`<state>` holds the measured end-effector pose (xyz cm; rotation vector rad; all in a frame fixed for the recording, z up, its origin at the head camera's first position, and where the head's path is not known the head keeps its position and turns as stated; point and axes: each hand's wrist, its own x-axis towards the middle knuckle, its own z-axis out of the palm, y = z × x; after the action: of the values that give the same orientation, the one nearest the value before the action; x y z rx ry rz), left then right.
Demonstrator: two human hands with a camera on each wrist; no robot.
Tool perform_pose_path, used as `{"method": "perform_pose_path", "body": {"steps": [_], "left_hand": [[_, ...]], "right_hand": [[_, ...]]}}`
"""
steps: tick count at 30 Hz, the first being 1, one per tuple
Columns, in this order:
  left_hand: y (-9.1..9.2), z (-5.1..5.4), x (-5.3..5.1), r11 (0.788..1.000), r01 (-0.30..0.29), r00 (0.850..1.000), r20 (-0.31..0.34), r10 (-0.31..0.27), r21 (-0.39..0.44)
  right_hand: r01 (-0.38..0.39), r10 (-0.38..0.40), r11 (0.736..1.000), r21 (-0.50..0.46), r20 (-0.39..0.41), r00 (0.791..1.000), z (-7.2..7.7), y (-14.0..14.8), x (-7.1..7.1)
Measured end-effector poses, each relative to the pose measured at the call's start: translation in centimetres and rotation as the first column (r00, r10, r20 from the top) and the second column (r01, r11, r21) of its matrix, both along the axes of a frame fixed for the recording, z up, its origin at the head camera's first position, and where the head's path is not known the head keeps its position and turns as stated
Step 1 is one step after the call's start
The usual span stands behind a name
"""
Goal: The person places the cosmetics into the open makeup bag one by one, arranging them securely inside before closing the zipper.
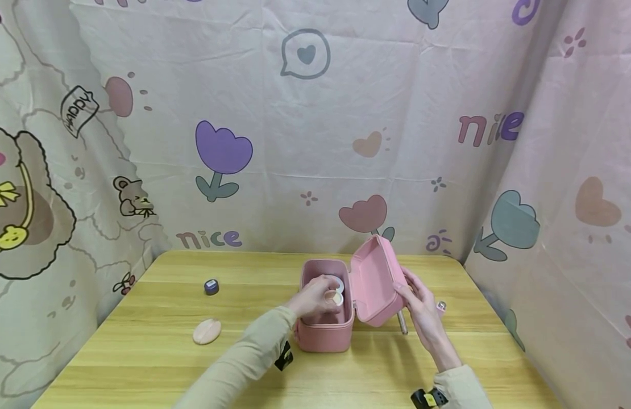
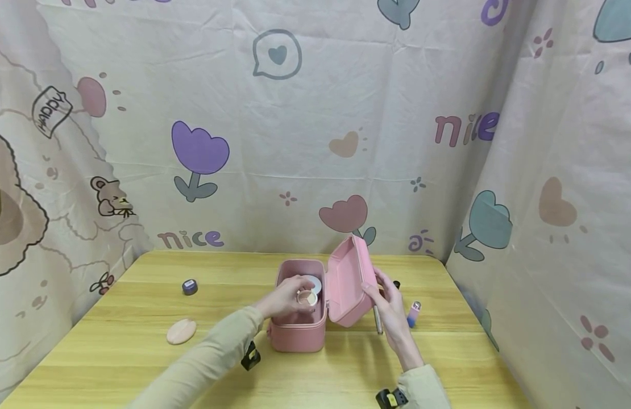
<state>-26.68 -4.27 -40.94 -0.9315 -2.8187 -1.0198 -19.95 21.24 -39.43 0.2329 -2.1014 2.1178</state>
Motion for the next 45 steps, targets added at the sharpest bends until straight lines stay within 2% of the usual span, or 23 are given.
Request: {"method": "perform_pose_path", "body": {"steps": [11, 19, 24, 27, 34, 37, 40, 45], "left_hand": [[1.0, -0.7, 0.1, 0.998, -0.055, 0.998, -0.006, 0.055, -0.022], [1.3, -1.4, 0.2, 1.000, -0.012, 1.000, 0.029, 0.011, 0.019], [1.3, -1.3, 0.3, 1.000, -0.021, 1.000, 0.024, 0.021, -0.005], [1.3, -1.2, 0.3, 1.000, -0.017, 1.000, -0.002, 0.017, 0.000], [1.1, -0.8, 0.2, 0.998, -0.060, 0.998, -0.028, 0.059, -0.021], [0.8, -0.7, 0.2, 0.998, -0.063, 0.996, -0.055, 0.064, 0.018], [0.4, -0.7, 0.3, 0.994, -0.054, 0.993, -0.095, 0.063, 0.094], [-0.8, -0.9, 0.3, 0.962, -0.063, 0.990, -0.105, 0.094, 0.266]], "right_hand": [[0.000, 0.000, 1.000, -0.003, -0.004, 1.000, 0.0, 0.0, 0.0], [-0.002, 0.002, 1.000, -0.002, -0.005, 1.000, 0.0, 0.0, 0.0], [-0.002, 0.002, 1.000, -0.005, -0.005, 1.000, -0.1, 0.0, -0.1], [-0.002, 0.002, 1.000, -0.006, -0.005, 1.000, -0.1, 0.0, 0.0], [-0.003, 0.003, 1.000, -0.004, -0.006, 1.000, 0.0, 0.0, 0.1], [-0.006, 0.006, 1.000, -0.007, -0.004, 1.000, 0.0, 0.0, 0.1], [-0.008, 0.008, 1.000, -0.011, -0.004, 1.000, -0.1, 0.1, 0.1], [-0.009, 0.009, 1.000, -0.008, -0.010, 1.000, -0.1, 0.1, 0.1]]}}
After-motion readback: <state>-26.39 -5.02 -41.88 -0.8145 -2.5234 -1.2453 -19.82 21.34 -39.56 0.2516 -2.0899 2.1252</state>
